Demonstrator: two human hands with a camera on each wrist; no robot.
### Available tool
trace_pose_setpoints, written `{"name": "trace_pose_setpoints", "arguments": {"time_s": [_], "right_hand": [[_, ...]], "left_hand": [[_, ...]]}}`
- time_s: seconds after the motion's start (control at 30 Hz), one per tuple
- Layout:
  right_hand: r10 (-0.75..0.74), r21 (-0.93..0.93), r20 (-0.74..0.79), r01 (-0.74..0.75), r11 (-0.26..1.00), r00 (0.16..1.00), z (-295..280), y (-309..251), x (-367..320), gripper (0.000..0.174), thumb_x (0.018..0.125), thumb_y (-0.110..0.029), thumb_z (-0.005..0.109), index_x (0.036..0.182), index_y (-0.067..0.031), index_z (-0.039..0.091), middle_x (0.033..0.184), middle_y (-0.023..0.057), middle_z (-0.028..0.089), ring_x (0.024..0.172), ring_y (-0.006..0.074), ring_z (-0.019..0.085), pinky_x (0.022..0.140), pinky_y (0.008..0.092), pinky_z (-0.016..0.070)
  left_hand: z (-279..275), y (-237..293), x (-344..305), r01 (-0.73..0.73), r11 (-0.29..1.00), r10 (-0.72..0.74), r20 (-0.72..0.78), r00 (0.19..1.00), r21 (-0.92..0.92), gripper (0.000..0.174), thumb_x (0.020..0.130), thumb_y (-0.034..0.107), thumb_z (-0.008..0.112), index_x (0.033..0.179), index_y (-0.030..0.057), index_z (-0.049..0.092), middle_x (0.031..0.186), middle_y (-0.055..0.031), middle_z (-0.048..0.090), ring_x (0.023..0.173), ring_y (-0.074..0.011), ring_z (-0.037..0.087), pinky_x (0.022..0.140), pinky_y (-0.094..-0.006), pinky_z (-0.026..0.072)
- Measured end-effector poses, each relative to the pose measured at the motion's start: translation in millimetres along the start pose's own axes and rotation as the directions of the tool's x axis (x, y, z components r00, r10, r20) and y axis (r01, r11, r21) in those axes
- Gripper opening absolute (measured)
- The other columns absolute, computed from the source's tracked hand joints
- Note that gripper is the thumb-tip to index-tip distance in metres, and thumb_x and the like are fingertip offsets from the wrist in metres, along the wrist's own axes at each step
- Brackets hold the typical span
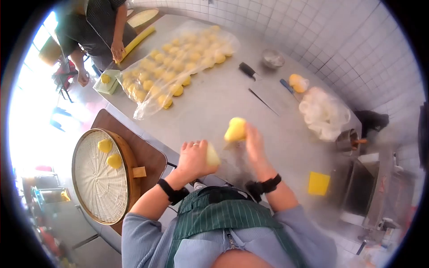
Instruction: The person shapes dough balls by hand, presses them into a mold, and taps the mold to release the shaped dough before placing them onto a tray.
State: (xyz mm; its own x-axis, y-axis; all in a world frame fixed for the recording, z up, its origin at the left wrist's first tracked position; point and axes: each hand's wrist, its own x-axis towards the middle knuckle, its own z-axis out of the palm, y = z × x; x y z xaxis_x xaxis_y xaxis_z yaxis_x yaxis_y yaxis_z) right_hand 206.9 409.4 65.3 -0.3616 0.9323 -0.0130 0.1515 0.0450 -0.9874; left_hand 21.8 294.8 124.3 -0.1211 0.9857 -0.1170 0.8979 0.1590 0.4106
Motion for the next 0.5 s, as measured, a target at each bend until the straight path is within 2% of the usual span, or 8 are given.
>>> {"name": "trace_pose_setpoints", "arguments": {"time_s": [0.13, 0.2, 0.27, 0.33, 0.37, 0.4, 0.47, 0.5], "right_hand": [[0.362, 0.457, 0.064, -0.350, 0.818, 0.930, -16.8, 4.8, 23.2, 0.044, 0.104, -0.034, 0.042, 0.115, 0.0031, 0.062, 0.111, 0.0104, 0.065, 0.104, 0.0205, 0.063, 0.086, 0.0391, 0.0530], [0.483, 0.573, 0.139, -0.468, 0.673, 0.865, -4.5, 21.3, 21.9, 0.045, 0.104, -0.035, 0.043, 0.117, 0.0043, 0.060, 0.114, 0.0100, 0.064, 0.106, 0.0203, 0.062, 0.087, 0.0394, 0.0540], [0.537, 0.579, 0.174, -0.526, 0.623, 0.826, 8.5, 35.3, 16.9, 0.045, 0.103, -0.035, 0.043, 0.120, 0.0040, 0.058, 0.119, 0.0113, 0.061, 0.108, 0.0223, 0.062, 0.090, 0.0401, 0.0540], [0.528, 0.501, 0.120, -0.510, 0.699, 0.841, 10.5, 41.9, 15.1, 0.038, 0.103, -0.031, 0.045, 0.118, 0.0008, 0.060, 0.114, 0.0118, 0.063, 0.106, 0.0235, 0.062, 0.087, 0.0386, 0.0532], [0.338, 0.108, -0.093, -0.328, 0.938, 0.937, 10.4, 49.9, 13.2, 0.034, 0.101, -0.028, 0.047, 0.117, -0.0009, 0.061, 0.111, 0.0122, 0.063, 0.103, 0.0253, 0.062, 0.085, 0.0377, 0.0523], [0.060, -0.343, -0.189, -0.124, 0.931, 0.980, 9.0, 51.4, 9.7, 0.030, 0.100, -0.025, 0.048, 0.115, -0.0026, 0.062, 0.107, 0.0125, 0.063, 0.100, 0.0270, 0.062, 0.083, 0.0369, 0.0513], [-0.054, -0.466, -0.144, -0.020, 0.885, 0.988, 2.2, 52.8, 1.6, 0.027, 0.099, -0.023, 0.050, 0.114, -0.0035, 0.062, 0.104, 0.0128, 0.063, 0.098, 0.0289, 0.061, 0.082, 0.0369, 0.0502], [-0.163, -0.568, -0.084, 0.087, 0.818, 0.983, -1.0, 48.5, -0.4, 0.024, 0.098, -0.020, 0.051, 0.112, -0.0044, 0.062, 0.100, 0.0130, 0.062, 0.095, 0.0309, 0.060, 0.081, 0.0369, 0.0490]], "left_hand": [[-6.3, -37.6, -4.0, 0.195, 0.962, -0.182, 0.081, 0.980, -0.193, 0.083, 0.061, 0.036, 0.085, 0.127, 0.0005, 0.049, 0.113, -0.0219, 0.062, 0.109, -0.0388, 0.059, 0.094, -0.0449, 0.0474], [11.7, -58.2, 5.2, 0.180, 0.854, -0.276, -0.131, 0.952, -0.489, 0.087, 0.063, 0.033, 0.086, 0.132, 0.0007, 0.044, 0.117, -0.0204, 0.062, 0.114, -0.0360, 0.059, 0.096, -0.0421, 0.0478], [24.9, -74.2, 21.0, 0.133, 0.876, -0.268, -0.239, 0.933, -0.463, 0.081, 0.067, 0.022, 0.084, 0.133, 0.0023, 0.041, 0.114, -0.0195, 0.062, 0.111, -0.0361, 0.060, 0.094, -0.0414, 0.0486], [32.0, -83.1, 39.7, 0.019, 0.838, -0.283, -0.405, 0.869, -0.545, 0.082, 0.066, 0.022, 0.084, 0.133, 0.0016, 0.041, 0.117, -0.0187, 0.061, 0.112, -0.0340, 0.059, 0.093, -0.0412, 0.0485], [37.5, -87.5, 45.1, 0.013, 0.819, -0.314, -0.431, 0.846, -0.573, 0.081, 0.069, 0.019, 0.083, 0.136, 0.0012, 0.039, 0.118, -0.0182, 0.060, 0.114, -0.0310, 0.058, 0.095, -0.0406, 0.0470], [45.9, -93.2, 49.1, 0.015, 0.814, -0.318, -0.424, 0.848, -0.580, 0.081, 0.069, 0.019, 0.083, 0.136, 0.0012, 0.039, 0.118, -0.0182, 0.060, 0.114, -0.0310, 0.058, 0.095, -0.0406, 0.0470], [62.2, -105.1, 56.7, -0.053, 0.663, -0.409, -0.422, 0.809, -0.746, 0.079, 0.073, 0.018, 0.080, 0.138, 0.0010, 0.038, 0.122, -0.0166, 0.058, 0.117, -0.0287, 0.056, 0.098, -0.0389, 0.0452], [55.7, -92.6, 50.1, 0.017, 0.752, -0.401, -0.437, 0.805, -0.659, 0.069, 0.082, 0.015, 0.073, 0.139, -0.0004, 0.038, 0.126, -0.0152, 0.056, 0.120, -0.0264, 0.053, 0.102, -0.0370, 0.0424]]}}
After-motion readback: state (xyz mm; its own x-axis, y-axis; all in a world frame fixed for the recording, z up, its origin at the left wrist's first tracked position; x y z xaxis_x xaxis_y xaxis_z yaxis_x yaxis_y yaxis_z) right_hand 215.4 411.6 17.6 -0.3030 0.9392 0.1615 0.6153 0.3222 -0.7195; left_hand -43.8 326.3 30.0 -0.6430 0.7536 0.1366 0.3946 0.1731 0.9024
